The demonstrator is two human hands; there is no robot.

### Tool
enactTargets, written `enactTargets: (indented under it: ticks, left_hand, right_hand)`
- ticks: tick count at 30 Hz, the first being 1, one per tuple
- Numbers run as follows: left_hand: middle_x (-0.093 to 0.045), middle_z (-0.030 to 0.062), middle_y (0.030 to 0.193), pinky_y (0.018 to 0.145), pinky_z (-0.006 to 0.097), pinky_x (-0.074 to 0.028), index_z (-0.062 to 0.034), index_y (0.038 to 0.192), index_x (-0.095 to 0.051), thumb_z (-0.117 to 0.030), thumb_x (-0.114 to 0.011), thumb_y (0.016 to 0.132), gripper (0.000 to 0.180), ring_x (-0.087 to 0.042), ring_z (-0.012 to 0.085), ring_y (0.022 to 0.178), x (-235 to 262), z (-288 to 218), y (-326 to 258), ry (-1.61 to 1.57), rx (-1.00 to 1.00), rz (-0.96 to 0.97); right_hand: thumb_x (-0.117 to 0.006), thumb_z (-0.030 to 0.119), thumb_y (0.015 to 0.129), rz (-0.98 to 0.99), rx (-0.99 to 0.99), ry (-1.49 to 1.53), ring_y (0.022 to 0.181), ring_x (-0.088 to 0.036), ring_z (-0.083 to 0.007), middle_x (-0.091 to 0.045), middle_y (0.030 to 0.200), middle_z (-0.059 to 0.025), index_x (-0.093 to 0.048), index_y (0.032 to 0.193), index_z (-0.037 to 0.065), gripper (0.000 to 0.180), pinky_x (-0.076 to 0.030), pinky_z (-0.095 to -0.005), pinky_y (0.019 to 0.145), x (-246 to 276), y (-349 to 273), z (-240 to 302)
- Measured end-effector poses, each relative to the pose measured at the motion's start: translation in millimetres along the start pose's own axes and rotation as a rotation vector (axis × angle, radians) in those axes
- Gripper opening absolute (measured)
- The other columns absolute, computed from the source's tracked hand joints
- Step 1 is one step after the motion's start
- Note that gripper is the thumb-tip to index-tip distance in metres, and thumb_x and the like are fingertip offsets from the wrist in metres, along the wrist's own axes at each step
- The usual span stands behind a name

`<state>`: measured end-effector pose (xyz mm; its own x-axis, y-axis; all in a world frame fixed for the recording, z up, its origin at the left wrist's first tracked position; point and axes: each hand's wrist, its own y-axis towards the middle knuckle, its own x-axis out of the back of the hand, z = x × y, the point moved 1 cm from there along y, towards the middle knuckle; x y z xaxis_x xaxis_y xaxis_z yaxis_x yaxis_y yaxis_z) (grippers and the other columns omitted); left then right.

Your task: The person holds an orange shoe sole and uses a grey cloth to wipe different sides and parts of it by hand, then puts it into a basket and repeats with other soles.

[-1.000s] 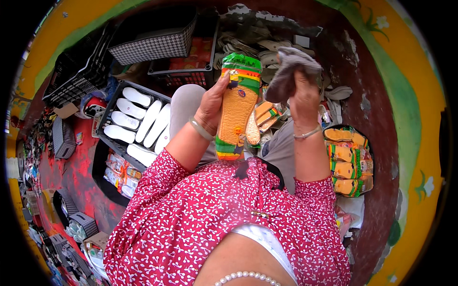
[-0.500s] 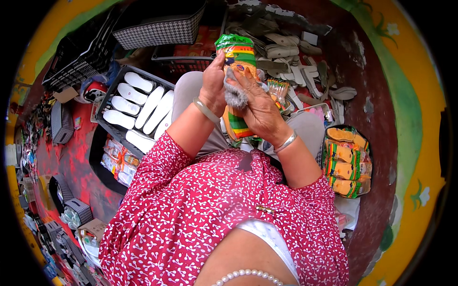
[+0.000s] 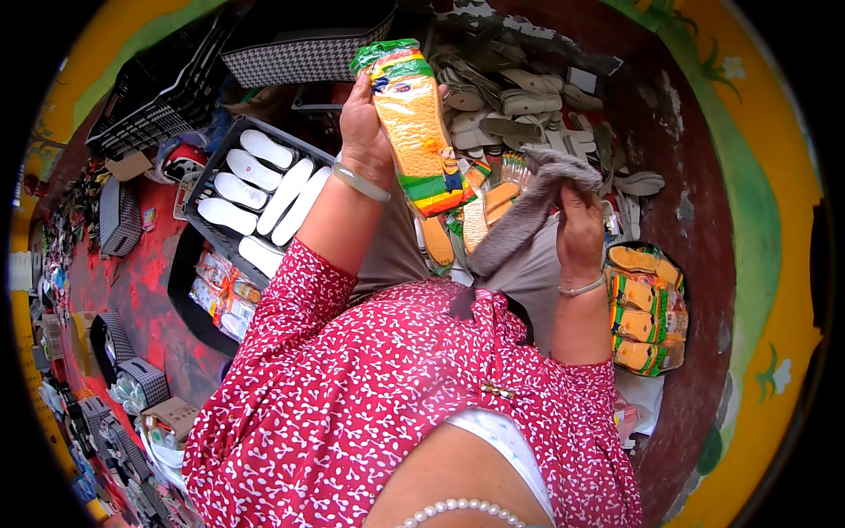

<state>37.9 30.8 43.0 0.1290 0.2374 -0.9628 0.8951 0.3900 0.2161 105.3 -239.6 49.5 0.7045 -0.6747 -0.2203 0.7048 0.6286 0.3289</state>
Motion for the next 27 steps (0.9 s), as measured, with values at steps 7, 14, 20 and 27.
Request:
enactTargets:
  ticks: [7,14,20,27]
  left_hand:
    - [-0.052,0.0197,0.117,0.09,0.057,-0.043,-0.0055,0.124,-0.041,-0.036,-0.028,0.097,0.043,-0.055,0.0396,0.104,-19.5,10.4,0.1,0.169,-0.084,0.047]
    - [-0.057,0.0154,0.112,0.085,0.044,-0.049,-0.002,0.123,-0.043,-0.038,-0.029,0.097,0.046,-0.06,0.0302,0.098,-39.9,26.2,-8.1,0.637,-0.193,0.162]
    - [-0.054,0.0127,0.119,0.09,0.04,-0.045,-0.0021,0.126,-0.042,-0.047,-0.042,0.092,0.056,-0.054,0.025,0.107,-32.8,50.4,-14.7,0.355,0.046,0.228]
    - [-0.054,0.0119,0.119,0.094,0.037,-0.043,-0.0022,0.125,-0.044,-0.029,-0.059,0.087,0.049,-0.054,0.0213,0.108,0.4,76.1,-45.1,0.529,0.171,0.153]
  right_hand:
    - [-0.049,0.033,0.092,-0.075,-0.422,0.716,0.114,-0.05,-0.0255,-0.053,0.121,-0.0106,-0.046,0.124,0.006,0.042,-0.042,-0.048,0.093,-17.2,-2.1,-28.3]
    - [-0.059,0.011,0.086,0.183,-0.637,0.602,0.095,-0.061,-0.0202,-0.059,0.109,-0.009,-0.049,0.119,0.003,0.036,-0.051,-0.0325,0.082,-45.3,-14.2,-38.0]
    - [-0.066,-0.002,0.078,-0.061,-0.477,0.484,0.084,-0.062,-0.0158,-0.063,0.097,-0.007,-0.056,0.11,0.0,0.034,-0.051,-0.0272,0.076,-50.5,-11.3,-43.2]
    - [-0.066,-0.003,0.076,-0.151,-0.437,0.464,0.082,-0.063,-0.0156,-0.065,0.092,-0.0072,-0.06,0.102,-0.002,0.026,-0.052,-0.0283,0.071,-40.1,-8.3,-40.2]
